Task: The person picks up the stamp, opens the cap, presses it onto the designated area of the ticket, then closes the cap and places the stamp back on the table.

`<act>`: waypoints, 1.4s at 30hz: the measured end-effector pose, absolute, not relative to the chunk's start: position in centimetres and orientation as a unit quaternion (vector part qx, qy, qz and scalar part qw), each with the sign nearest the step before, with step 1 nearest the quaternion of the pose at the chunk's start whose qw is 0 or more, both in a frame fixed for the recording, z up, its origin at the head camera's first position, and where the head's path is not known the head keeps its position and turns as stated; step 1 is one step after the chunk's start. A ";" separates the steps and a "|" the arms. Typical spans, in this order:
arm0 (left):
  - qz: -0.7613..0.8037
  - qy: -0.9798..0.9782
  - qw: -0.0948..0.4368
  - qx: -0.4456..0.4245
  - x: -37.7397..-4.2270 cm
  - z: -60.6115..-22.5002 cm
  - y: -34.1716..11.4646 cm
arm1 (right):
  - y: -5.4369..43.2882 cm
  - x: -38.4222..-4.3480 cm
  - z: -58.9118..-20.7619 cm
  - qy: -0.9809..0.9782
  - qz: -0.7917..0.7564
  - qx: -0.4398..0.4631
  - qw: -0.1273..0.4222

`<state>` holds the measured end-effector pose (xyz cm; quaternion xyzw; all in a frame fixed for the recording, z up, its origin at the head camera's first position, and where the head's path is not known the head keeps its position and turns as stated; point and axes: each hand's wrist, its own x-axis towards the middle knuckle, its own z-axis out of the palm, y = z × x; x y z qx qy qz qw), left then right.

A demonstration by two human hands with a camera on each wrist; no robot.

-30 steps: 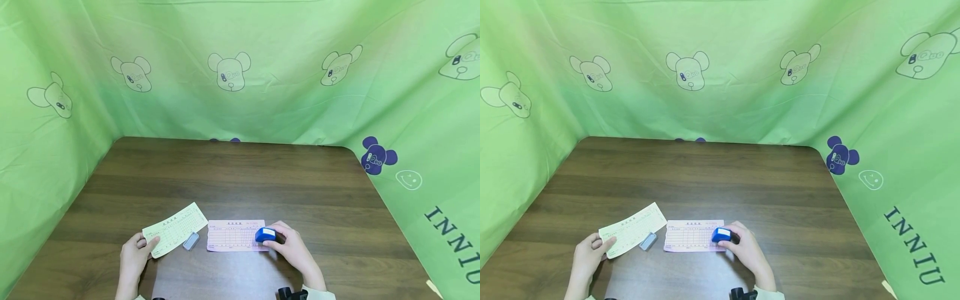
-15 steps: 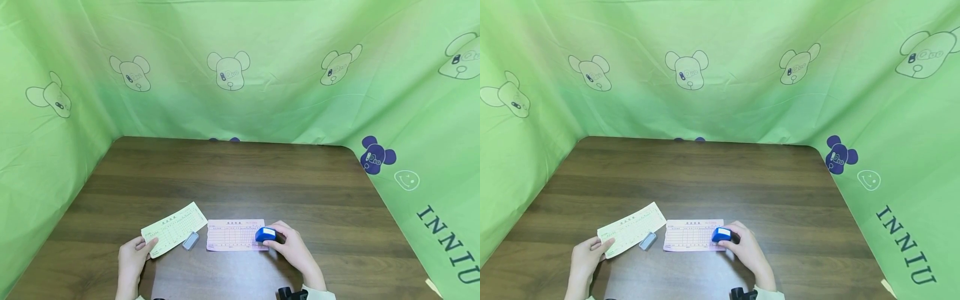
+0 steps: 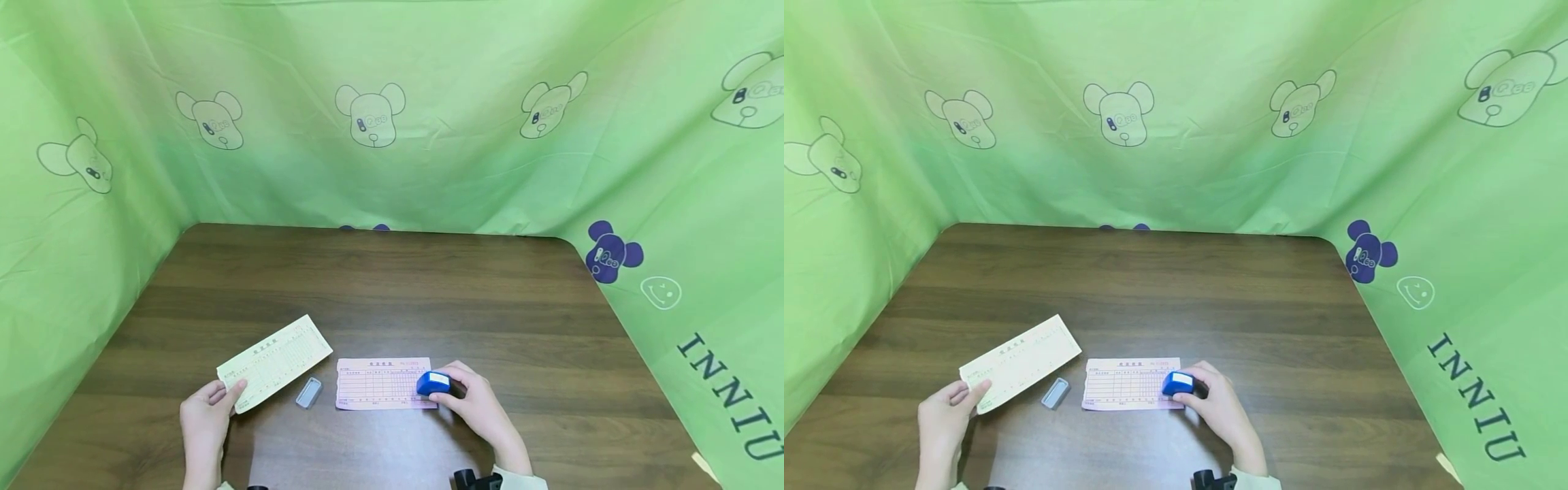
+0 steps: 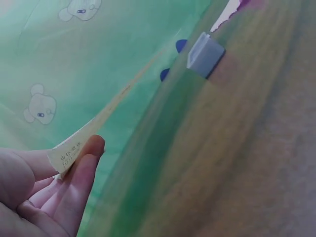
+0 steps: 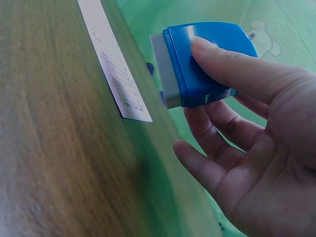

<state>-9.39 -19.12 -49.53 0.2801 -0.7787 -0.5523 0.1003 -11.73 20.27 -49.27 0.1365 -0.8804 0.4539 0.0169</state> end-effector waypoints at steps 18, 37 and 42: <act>-0.581 -0.770 0.128 0.231 -10.6 -47.7 -16.7 | 20.6 -11.5 -49.4 -0.884 0.453 0.118 0.005; -0.565 -0.808 0.070 0.154 -11.6 -47.2 -12.0 | 21.4 -11.1 -49.3 -0.866 0.483 0.128 0.021; -0.562 -0.813 0.067 0.136 -11.7 -47.2 -11.3 | 21.6 -11.1 -49.1 -0.863 0.491 0.123 0.014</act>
